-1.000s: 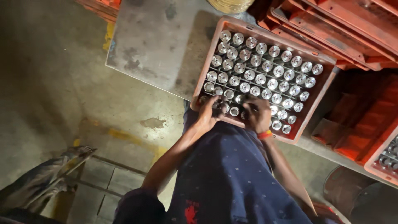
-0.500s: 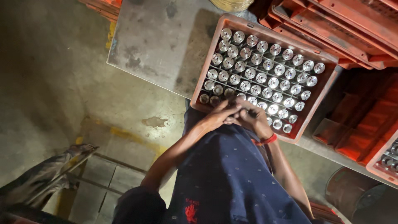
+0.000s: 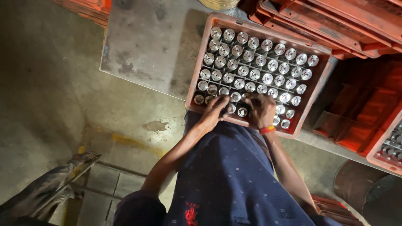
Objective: The person places small metal caps into the slots of an orange plastic crate, filling it row by row. They occasionally use a wooden block to press the caps down and then move the filled crate to a stack.
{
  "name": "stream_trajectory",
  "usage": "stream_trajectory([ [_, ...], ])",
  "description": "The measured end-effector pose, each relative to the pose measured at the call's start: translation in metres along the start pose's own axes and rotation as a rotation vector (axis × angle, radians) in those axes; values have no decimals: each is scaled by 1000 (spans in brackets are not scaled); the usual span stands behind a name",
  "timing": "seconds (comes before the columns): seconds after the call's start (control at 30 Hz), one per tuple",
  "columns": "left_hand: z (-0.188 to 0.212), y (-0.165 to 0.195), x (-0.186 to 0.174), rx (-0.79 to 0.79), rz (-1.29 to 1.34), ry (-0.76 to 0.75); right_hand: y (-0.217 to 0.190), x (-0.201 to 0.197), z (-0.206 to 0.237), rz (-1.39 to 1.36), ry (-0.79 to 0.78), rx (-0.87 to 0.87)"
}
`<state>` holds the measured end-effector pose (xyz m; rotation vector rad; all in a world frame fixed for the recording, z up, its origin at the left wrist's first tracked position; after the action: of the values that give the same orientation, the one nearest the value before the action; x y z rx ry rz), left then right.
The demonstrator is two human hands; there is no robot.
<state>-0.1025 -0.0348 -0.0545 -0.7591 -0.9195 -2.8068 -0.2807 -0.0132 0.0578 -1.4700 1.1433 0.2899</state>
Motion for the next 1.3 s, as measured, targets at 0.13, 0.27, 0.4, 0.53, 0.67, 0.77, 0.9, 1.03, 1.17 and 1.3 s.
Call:
stream_trajectory([
  [0.13,7,4,10,13,-26,-56,-8,11,-16,184,-78,-61],
  [0.27,13,13,32,94,-54,-215,12,7,-18,-34,-139,272],
  [0.4,13,11,42,112,-160,-212,-3,-3,-3,-490,-106,366],
  [0.53,17,-1,63,85,-274,-312,-8,31,54,-1026,-456,834],
  [0.67,12,-13,62,78,-412,-267,18,11,50,-703,-197,596],
  [0.77,4,-21,48,42,-433,-163,47,-13,46,-540,1,539],
  [0.9,-8,-14,26,94,-289,-55,53,-41,27,-208,94,247],
  [1.03,-13,-15,22,111,-211,-56,19,-37,7,73,98,-124],
  [1.17,-12,-14,26,108,-209,-58,38,-19,-10,76,-70,119],
  [1.3,-5,-5,38,139,-318,-97,37,-28,-9,-24,-28,189],
])
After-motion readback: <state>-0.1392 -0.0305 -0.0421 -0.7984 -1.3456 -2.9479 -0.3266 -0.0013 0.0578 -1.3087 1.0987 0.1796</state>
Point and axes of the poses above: each hand's wrist, its own z-axis away from the middle knuckle, its own x-axis out of the palm, y = z × x, the point moved 10 cm from there along -z, towards the middle knuckle, and after that the axes turned 11 degrees about y, right-handed, at the moved point
